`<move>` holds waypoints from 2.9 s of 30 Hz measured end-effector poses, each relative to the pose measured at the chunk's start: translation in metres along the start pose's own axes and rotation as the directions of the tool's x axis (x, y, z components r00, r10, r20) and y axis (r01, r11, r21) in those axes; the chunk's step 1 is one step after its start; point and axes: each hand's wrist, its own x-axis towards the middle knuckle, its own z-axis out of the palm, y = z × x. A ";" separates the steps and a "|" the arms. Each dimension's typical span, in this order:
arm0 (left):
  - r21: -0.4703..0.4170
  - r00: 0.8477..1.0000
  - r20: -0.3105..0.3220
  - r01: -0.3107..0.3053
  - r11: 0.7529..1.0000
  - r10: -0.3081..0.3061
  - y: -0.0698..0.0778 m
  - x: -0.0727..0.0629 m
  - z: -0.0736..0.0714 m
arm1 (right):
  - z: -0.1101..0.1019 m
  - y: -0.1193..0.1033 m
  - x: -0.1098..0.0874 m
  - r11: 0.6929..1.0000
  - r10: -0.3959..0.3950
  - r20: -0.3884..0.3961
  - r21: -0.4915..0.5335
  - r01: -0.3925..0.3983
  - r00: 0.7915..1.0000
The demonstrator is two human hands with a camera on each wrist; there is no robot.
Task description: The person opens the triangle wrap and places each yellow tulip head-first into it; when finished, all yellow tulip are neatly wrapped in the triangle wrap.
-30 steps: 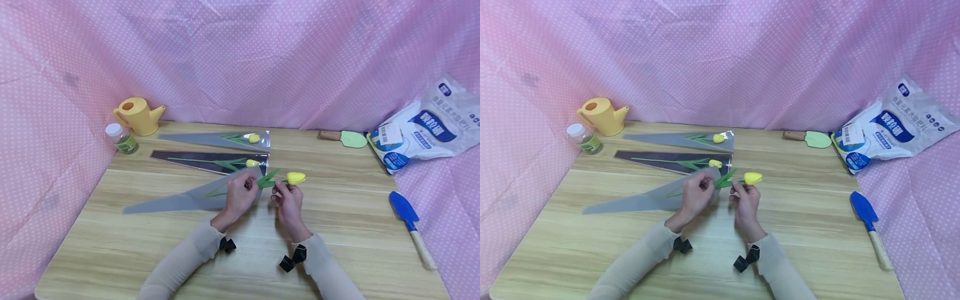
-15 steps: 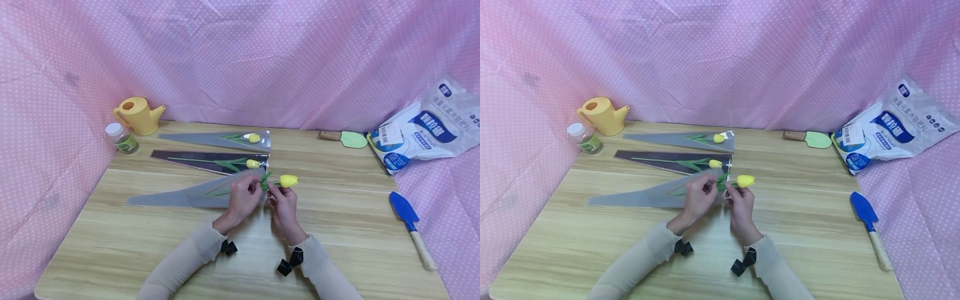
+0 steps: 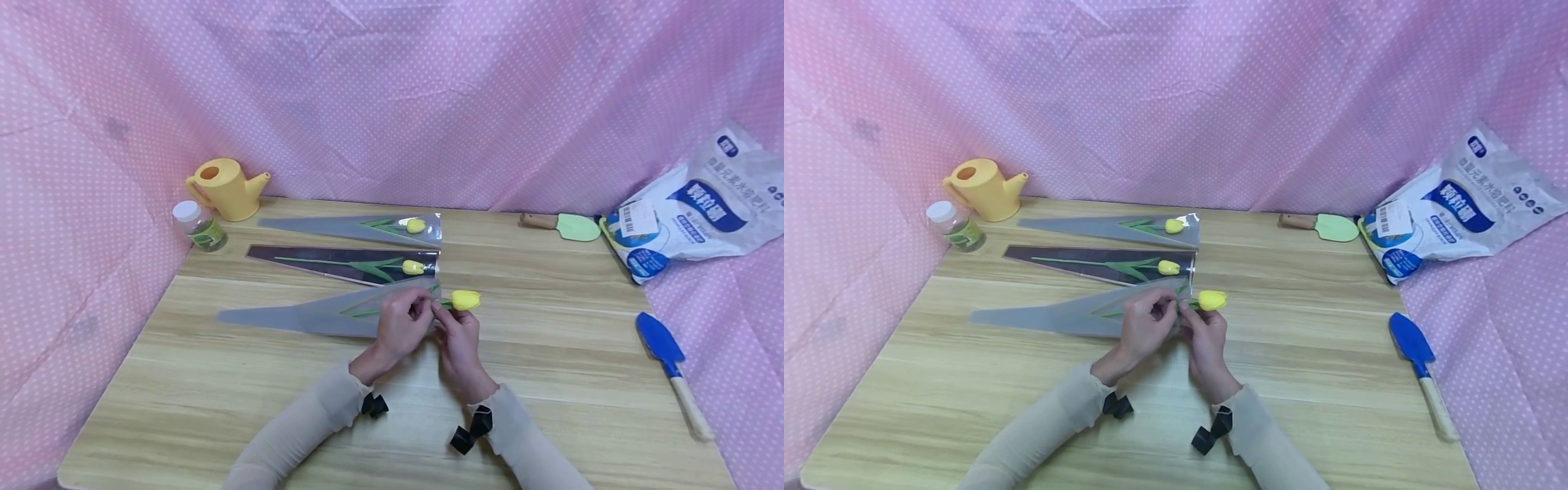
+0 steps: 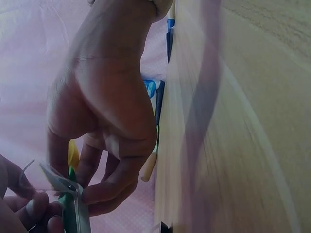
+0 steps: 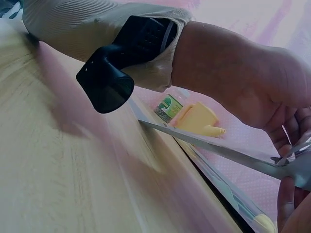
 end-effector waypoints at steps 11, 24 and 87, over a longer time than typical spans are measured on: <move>-0.006 1.000 -0.007 -0.019 1.000 0.019 -0.019 0.018 -0.028 | -0.003 -0.007 0.005 1.000 0.017 -0.003 0.021 -0.017 1.000; 0.392 0.787 0.569 -0.006 0.920 -0.237 -0.049 0.018 -0.068 | -0.006 -0.013 0.006 0.999 -0.017 0.001 0.041 0.017 1.000; 0.473 0.766 0.570 -0.012 0.881 -0.296 -0.061 0.012 -0.059 | -0.035 -0.066 0.030 0.858 -0.209 0.196 -0.432 0.276 0.958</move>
